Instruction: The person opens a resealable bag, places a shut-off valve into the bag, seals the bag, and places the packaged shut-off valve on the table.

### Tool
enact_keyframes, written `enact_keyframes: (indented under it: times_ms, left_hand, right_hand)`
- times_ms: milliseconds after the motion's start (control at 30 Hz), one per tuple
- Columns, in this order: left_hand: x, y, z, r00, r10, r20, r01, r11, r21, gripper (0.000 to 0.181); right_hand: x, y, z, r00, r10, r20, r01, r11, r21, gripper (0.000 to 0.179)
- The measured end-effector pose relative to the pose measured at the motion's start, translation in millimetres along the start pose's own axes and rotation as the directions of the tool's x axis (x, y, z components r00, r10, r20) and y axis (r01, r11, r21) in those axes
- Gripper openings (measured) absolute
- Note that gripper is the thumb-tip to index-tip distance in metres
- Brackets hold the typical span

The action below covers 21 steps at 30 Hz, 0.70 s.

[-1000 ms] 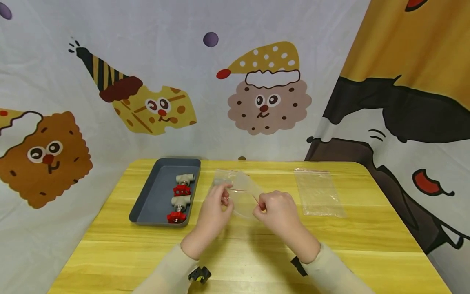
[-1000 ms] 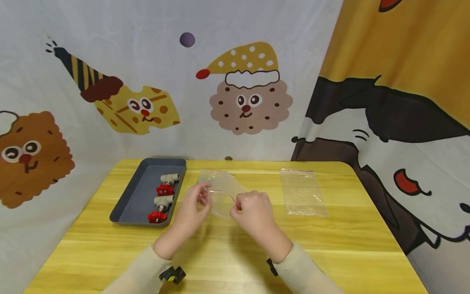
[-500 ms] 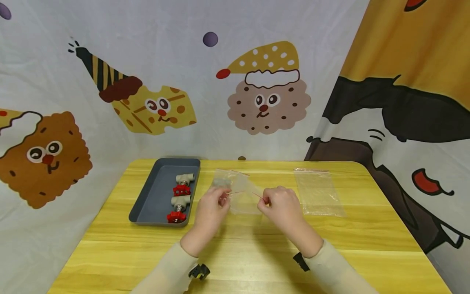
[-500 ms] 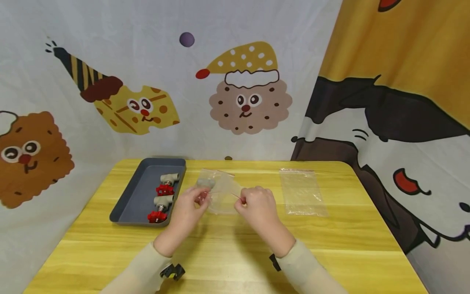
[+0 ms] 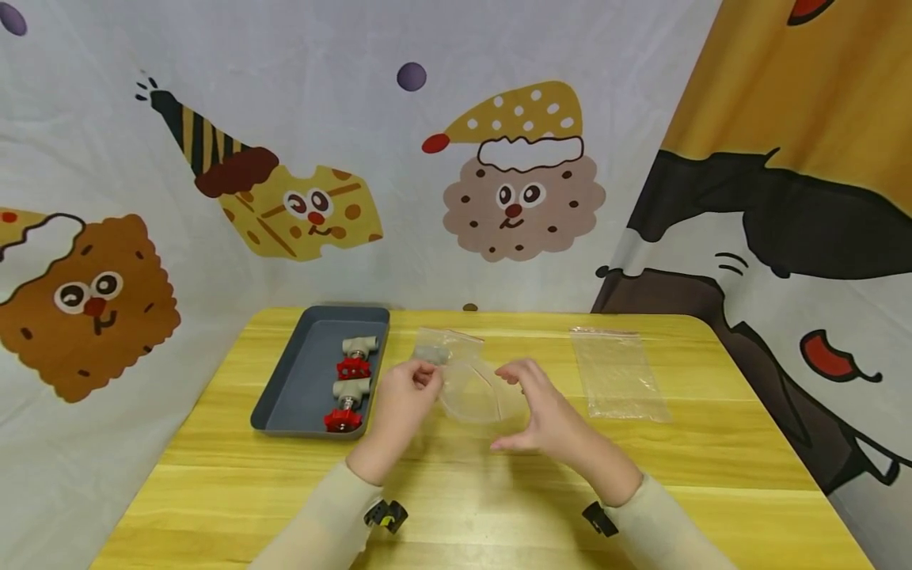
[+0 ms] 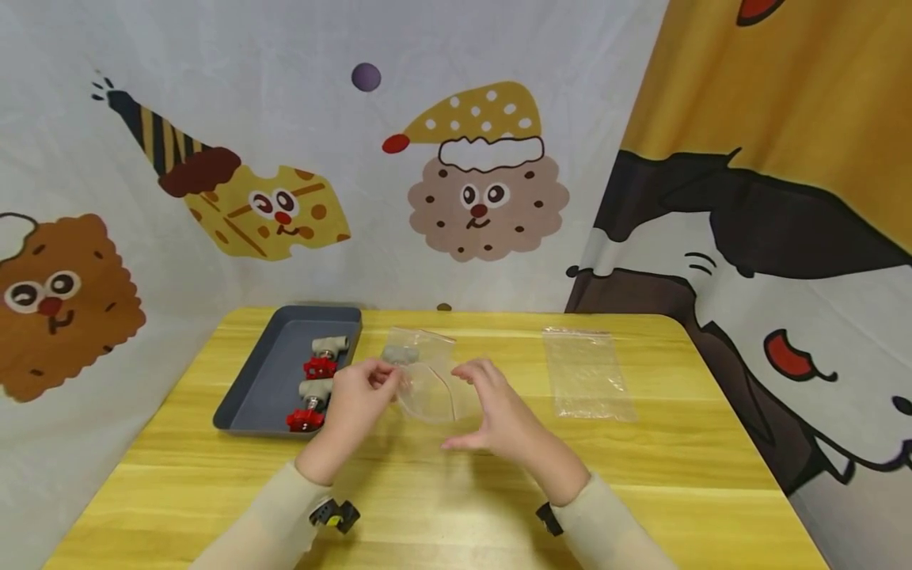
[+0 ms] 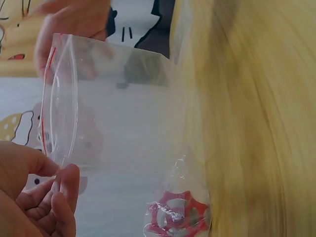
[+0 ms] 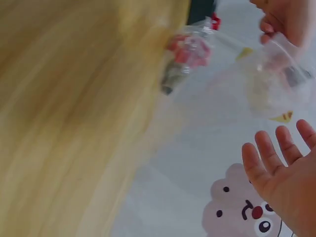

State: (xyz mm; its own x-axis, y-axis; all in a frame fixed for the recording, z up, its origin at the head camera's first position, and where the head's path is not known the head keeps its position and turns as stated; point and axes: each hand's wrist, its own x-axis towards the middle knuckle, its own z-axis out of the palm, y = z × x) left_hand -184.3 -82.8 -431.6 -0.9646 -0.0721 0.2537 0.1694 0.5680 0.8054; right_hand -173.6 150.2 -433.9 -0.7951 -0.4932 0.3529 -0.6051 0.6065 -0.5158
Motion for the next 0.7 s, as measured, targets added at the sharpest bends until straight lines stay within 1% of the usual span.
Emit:
enact_keyframes:
  times_ms: [33,100,200,300,400,467,567,633,700]
  left_hand:
    - [0.7,-0.6,-1.1,1.000,-0.013,-0.001,0.013,1.000,-0.028,0.011]
    - [1.6,-1.6,-2.8,0.999,-0.037,-0.002,0.037,0.997,-0.075,0.011]
    - [2.6,-2.6,-4.1,0.998,-0.057,0.006,0.057,0.992,-0.116,0.011]
    - [2.5,-2.0,-4.8,0.997,-0.079,0.026,0.082,0.987,-0.137,0.011]
    - [1.9,-0.6,-5.2,0.994,-0.095,0.056,0.102,0.982,-0.156,0.012]
    - [1.3,0.2,-5.3,0.991,-0.106,0.080,0.118,0.978,-0.174,0.011]
    - [0.7,1.3,-5.7,0.988,-0.113,0.106,0.133,0.971,-0.198,0.011]
    - [0.5,2.4,-6.3,0.986,-0.118,0.116,0.142,0.962,-0.233,0.014]
    - [-1.0,11.6,-12.2,0.981,-0.137,0.137,0.171,0.947,-0.273,0.020]
  right_hand:
    - [-1.8,2,2,1.000,0.004,0.007,-0.003,1.000,-0.026,0.088]
    - [-4.2,4,5,1.000,0.010,-0.003,-0.010,0.995,-0.096,0.080]
    - [-5.3,8,9,0.999,-0.011,-0.053,0.001,0.984,-0.177,0.056]
    - [-5.8,11,11,0.994,-0.033,-0.106,0.008,0.973,-0.229,0.039]
    - [-6.2,15,13,0.986,-0.057,-0.157,0.017,0.970,-0.243,0.025]
    - [-6.4,16,14,0.978,-0.077,-0.196,0.028,0.970,-0.241,0.021]
    - [-6.0,18,14,0.958,-0.123,-0.260,0.064,0.973,-0.224,0.021]
    - [-5.5,19,14,0.943,-0.149,-0.297,0.089,0.974,-0.208,0.020]
    - [-5.0,19,13,0.931,-0.165,-0.326,0.107,0.976,-0.190,0.020]
